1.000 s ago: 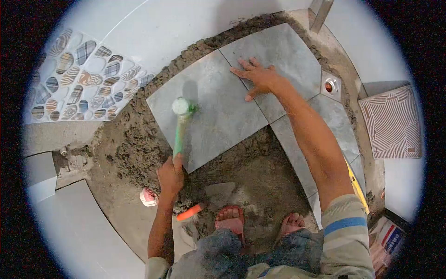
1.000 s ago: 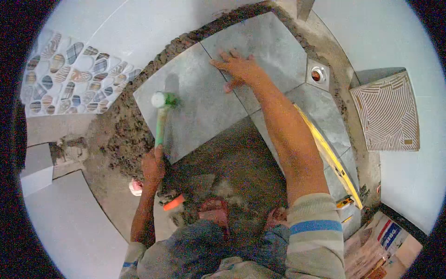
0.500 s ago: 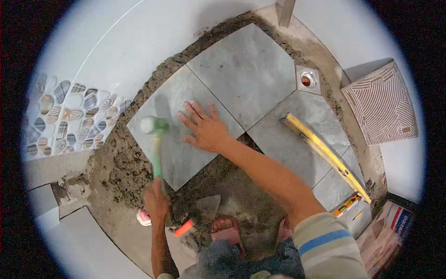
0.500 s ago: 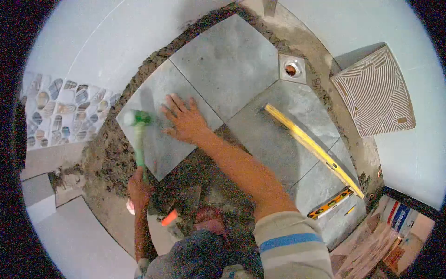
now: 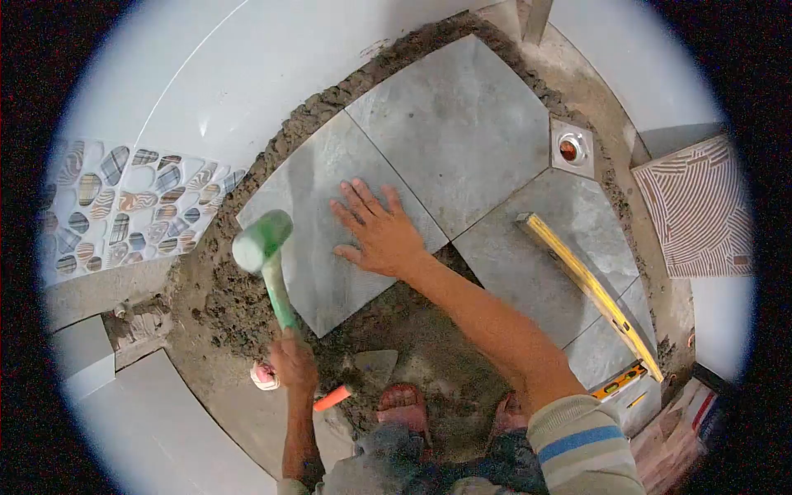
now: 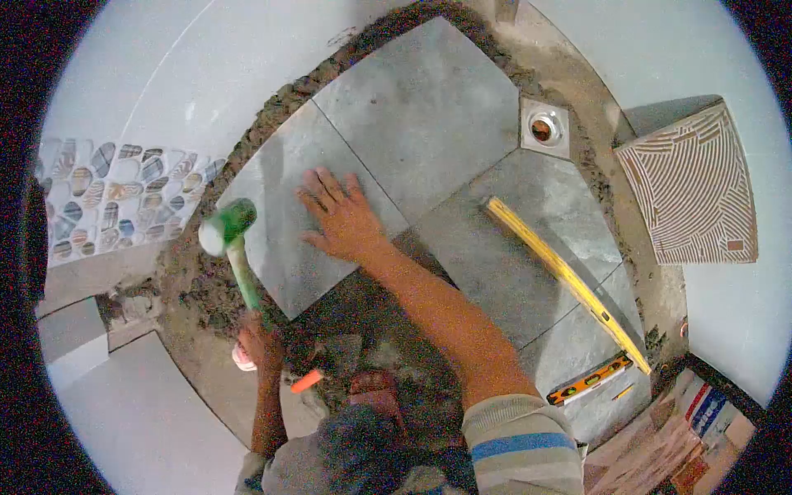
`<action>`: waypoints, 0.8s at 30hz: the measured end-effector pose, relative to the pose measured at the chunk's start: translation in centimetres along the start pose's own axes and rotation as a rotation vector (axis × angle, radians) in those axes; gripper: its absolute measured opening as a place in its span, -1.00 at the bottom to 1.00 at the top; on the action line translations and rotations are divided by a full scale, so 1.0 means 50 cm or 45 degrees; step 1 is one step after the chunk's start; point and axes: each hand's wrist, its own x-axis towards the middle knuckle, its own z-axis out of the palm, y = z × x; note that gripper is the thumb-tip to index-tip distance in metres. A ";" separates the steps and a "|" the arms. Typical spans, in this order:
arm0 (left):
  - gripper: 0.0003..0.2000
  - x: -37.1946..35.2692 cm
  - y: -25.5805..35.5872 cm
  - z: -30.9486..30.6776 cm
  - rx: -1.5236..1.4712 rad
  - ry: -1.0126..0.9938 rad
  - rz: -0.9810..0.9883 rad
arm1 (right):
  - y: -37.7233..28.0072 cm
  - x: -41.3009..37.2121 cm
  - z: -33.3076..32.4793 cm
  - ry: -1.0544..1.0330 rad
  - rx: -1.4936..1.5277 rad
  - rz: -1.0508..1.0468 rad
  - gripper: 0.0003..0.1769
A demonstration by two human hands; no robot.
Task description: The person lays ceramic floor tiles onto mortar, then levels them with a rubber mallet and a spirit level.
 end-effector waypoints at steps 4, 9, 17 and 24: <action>-0.51 0.002 -0.051 0.042 -0.006 -0.086 0.019 | 0.004 0.003 -0.007 -0.017 -0.044 -0.010 -0.15; -0.47 -0.016 -0.007 0.011 0.106 -0.192 0.013 | 0.031 -0.024 -0.030 -0.088 -0.106 -0.046 -0.11; -0.44 -0.006 -0.113 0.043 0.219 -0.077 0.276 | 0.120 -0.104 -0.127 -0.303 -0.271 -0.045 -0.20; -0.61 0.012 -0.058 -0.047 0.224 -0.316 0.333 | 0.159 -0.111 -0.177 -0.566 -0.386 -0.086 -0.31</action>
